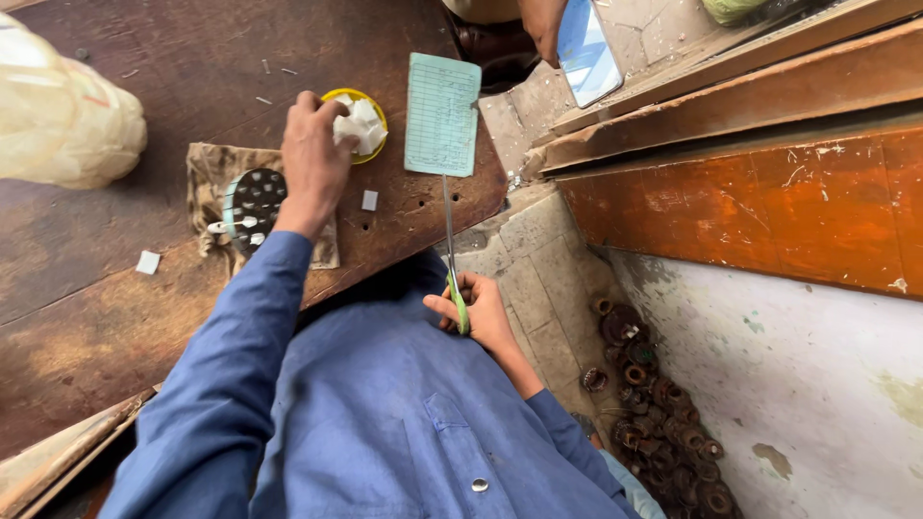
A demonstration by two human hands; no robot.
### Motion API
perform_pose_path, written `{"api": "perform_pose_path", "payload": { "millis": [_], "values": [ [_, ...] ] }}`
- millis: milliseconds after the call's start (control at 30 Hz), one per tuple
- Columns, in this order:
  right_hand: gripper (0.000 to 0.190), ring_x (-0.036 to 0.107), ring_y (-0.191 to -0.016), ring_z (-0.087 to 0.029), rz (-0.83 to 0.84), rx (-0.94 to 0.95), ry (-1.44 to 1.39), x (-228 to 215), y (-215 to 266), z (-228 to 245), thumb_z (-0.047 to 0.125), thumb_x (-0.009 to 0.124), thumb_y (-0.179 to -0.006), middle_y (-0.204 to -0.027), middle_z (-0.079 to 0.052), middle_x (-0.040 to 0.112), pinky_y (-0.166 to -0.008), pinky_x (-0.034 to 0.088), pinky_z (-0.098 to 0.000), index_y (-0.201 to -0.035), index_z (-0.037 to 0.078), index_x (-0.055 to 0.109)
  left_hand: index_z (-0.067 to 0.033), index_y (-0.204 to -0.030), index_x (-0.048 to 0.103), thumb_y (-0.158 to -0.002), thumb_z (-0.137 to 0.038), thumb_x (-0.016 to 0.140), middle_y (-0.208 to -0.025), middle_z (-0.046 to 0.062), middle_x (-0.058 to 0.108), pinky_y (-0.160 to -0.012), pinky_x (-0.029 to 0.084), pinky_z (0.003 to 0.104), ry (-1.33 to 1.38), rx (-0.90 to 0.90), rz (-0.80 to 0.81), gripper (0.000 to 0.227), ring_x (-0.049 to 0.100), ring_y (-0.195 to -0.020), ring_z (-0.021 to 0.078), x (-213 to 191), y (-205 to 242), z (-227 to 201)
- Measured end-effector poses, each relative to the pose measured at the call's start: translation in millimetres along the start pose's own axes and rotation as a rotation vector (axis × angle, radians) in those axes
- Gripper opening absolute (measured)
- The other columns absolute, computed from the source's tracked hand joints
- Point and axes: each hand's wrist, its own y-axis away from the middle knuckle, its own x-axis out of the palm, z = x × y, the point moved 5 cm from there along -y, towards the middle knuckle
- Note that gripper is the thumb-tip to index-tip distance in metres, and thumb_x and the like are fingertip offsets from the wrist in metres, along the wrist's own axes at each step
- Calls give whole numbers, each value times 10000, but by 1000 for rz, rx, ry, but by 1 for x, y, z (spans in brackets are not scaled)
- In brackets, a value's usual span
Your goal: The person uses shears to cut small white rectangular pieces from a container and inserts them into slots on a circular metal component. The person repeatedly picks, cuts, and places the pieces into the component while another person stands nearby using a phone.
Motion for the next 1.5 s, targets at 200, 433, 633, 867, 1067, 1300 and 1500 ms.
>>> {"api": "perform_pose_path", "payload": {
  "millis": [200, 433, 633, 867, 1067, 1300, 1500],
  "values": [
    [273, 622, -508, -91, 45, 38, 13, -20, -19, 14, 180, 881, -795, -637, -31, 663, -471, 486, -232, -798, 35, 649, -24, -956, 704, -864, -44, 808, -1039, 138, 680, -885, 537, 401, 72, -144, -7, 140, 652, -1006, 276, -13, 32, -6],
    [282, 622, -514, -88, 169, 64, 47, -28, -40, 29, 186, 877, -808, -648, -21, 654, -482, 496, -232, -805, 46, 632, -31, -1149, 689, -935, -60, 728, -1145, 151, 683, -905, 547, 422, 228, -379, -39, 220, 668, -1045, 292, -10, 71, -32],
    [272, 638, -524, -93, 182, 54, 157, -27, -45, 40, 175, 876, -801, -653, -34, 664, -489, 513, -238, -807, 43, 638, -24, -1211, 677, -863, 6, 702, -1256, 161, 615, -908, 527, 462, -116, -81, -267, 350, 601, -1114, 350, 3, 25, -30],
    [269, 640, -513, -104, 36, 73, 158, -47, -33, 46, 175, 873, -802, -643, -48, 666, -488, 515, -240, -798, 31, 645, -13, -1067, 715, -872, 70, 671, -1114, 141, 635, -836, 563, 424, -69, -156, -205, 217, 615, -1059, 322, 23, 19, -13],
    [269, 636, -512, -97, 18, 72, 157, -48, -29, 48, 185, 874, -798, -639, -44, 668, -490, 510, -233, -802, 33, 651, -2, -1036, 714, -877, 51, 699, -1065, 142, 648, -813, 551, 453, 6, -141, -236, 168, 633, -987, 331, 10, 21, -18],
    [269, 634, -512, -99, -4, 66, 135, -45, -26, 49, 183, 871, -796, -647, -45, 671, -496, 512, -227, -806, 36, 646, 4, -1037, 713, -859, 7, 793, -1030, 99, 733, -837, 612, 305, 724, -536, -271, 195, 735, -921, 197, 16, 34, -6],
    [259, 636, -509, -103, 12, 63, 136, -39, -24, 47, 176, 871, -801, -632, -47, 673, -495, 513, -229, -801, 39, 651, 47, -1210, 643, -921, 49, 702, -1142, 141, 696, -920, 600, 275, 1641, -988, -73, 295, 709, -1005, 199, 62, 84, -27]
  ]
}}
